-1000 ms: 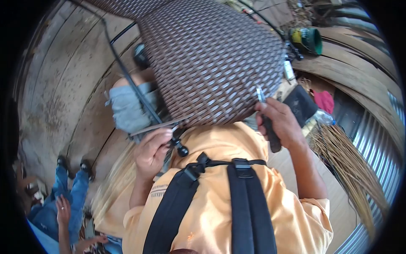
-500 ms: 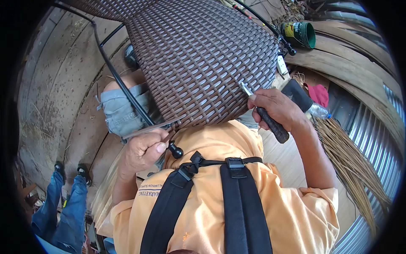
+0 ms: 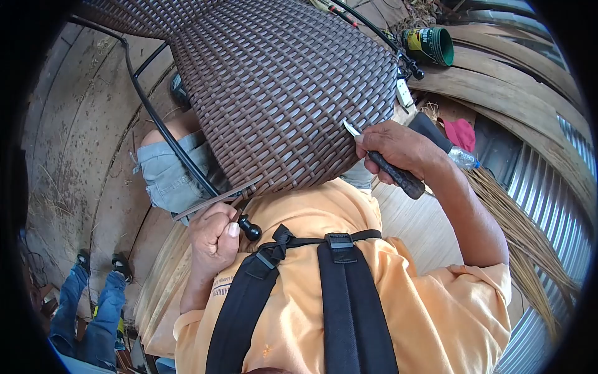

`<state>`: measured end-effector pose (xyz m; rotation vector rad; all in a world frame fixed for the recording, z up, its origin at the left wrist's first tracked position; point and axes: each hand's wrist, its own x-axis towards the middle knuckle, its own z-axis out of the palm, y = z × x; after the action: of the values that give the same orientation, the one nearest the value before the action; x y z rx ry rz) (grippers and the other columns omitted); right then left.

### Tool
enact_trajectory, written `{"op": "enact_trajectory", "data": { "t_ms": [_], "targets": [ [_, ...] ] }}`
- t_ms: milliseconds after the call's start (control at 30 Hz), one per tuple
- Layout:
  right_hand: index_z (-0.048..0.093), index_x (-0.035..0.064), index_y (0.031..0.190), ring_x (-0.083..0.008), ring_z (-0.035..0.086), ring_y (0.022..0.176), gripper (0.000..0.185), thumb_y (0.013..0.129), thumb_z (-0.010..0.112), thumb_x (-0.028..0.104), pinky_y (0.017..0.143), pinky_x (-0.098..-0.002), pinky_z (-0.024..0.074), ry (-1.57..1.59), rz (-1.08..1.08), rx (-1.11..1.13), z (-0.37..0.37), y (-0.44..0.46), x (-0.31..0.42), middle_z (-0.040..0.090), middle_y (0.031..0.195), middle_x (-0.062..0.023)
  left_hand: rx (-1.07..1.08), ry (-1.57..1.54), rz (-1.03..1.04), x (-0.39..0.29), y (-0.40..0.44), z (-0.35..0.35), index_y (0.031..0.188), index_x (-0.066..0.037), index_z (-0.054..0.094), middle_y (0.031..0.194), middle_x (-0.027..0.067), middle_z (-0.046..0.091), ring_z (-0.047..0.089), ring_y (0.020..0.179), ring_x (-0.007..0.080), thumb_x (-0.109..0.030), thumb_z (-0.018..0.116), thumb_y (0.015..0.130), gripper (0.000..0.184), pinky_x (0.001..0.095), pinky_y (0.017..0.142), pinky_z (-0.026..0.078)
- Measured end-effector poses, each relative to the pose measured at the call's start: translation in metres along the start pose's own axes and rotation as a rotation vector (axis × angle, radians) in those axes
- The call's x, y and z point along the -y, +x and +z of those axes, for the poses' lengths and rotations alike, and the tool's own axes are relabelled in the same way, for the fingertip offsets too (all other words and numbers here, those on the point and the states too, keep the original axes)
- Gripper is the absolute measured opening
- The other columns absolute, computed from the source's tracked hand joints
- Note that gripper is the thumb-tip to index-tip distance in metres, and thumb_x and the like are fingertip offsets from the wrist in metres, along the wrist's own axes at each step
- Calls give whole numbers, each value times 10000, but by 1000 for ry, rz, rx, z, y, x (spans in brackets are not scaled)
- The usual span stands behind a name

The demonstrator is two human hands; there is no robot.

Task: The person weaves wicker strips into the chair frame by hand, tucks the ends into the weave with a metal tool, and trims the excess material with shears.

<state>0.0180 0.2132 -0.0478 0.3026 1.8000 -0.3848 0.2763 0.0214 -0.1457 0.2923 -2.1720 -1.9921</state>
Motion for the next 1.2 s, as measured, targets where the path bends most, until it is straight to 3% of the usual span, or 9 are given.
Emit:
{"op": "enact_trajectory", "data": {
  "t_ms": [267, 367, 467, 567, 667, 700, 767, 967, 1200],
  "targets": [
    [565, -1, 833, -99, 489, 384, 243, 952, 456, 181, 346, -227, 406, -52, 4, 7, -4, 0, 11, 537, 591, -38, 97, -37, 40, 2, -1, -9, 686, -29, 497, 748, 120, 575, 542, 621, 267, -110, 600, 782, 162, 352, 580, 434],
    [552, -7, 828, -104, 480, 367, 271, 979, 466, 202, 320, -236, 380, -47, -10, 16, -8, 2, 8, 526, 573, -43, 143, -120, -77, 8, -9, -14, 775, -22, 537, 840, 129, 602, 570, 690, 284, -108, 579, 815, 103, 351, 628, 462],
    [547, -4, 811, -101, 474, 367, 300, 990, 465, 222, 328, -234, 375, -75, -84, 26, -9, 6, -1, 518, 568, -40, 158, -176, -99, 7, -1, -13, 772, 9, 528, 809, 109, 580, 523, 634, 184, -257, 511, 916, 304, 312, 606, 427],
    [548, -7, 792, -102, 480, 378, 337, 997, 459, 245, 358, -244, 386, -150, -131, -22, -5, 4, -2, 514, 562, -39, 258, -307, -168, 8, 6, -19, 763, 10, 528, 774, 84, 554, 484, 635, 161, -264, 519, 906, 308, 289, 614, 399],
    [549, -9, 783, -104, 487, 389, 357, 999, 453, 258, 384, -256, 399, -243, -194, -81, 1, 2, -8, 511, 556, -41, 304, -391, -316, 12, 11, -29, 732, 6, 513, 730, 49, 510, 435, 630, 130, -230, 537, 885, 282, 266, 595, 355],
    [542, -3, 782, -100, 480, 385, 359, 1005, 450, 264, 376, -253, 389, -259, -220, -97, 3, 3, -12, 505, 555, -37, 245, -403, -263, 6, 15, -26, 689, 8, 483, 654, 71, 472, 448, 585, 177, -67, 532, 857, 190, 307, 559, 378],
    [531, 4, 774, -96, 470, 379, 359, 1004, 464, 271, 363, -247, 377, -287, -250, -113, 4, 2, -12, 498, 549, -32, 243, -402, -302, 4, 11, -26, 680, 3, 475, 638, 64, 460, 439, 575, 172, -70, 538, 850, 195, 309, 554, 372],
    [531, 3, 769, -87, 460, 367, 364, 1003, 471, 276, 358, -237, 368, 66, -86, -78, 3, 8, 1, 501, 546, -30, 132, -344, -235, 9, -3, -14, 651, -8, 469, 603, 60, 430, 411, 529, 182, -89, 563, 831, 218, 320, 514, 342],
    [521, -24, 747, -122, 505, 392, 360, 998, 459, 227, 409, -284, 419, -231, -275, -187, 13, 7, -5, 522, 544, -45, 137, -340, -237, 13, -2, -18, 676, 4, 488, 600, 69, 444, 445, 512, 193, -82, 561, 829, 191, 323, 514, 368]
  ]
}}
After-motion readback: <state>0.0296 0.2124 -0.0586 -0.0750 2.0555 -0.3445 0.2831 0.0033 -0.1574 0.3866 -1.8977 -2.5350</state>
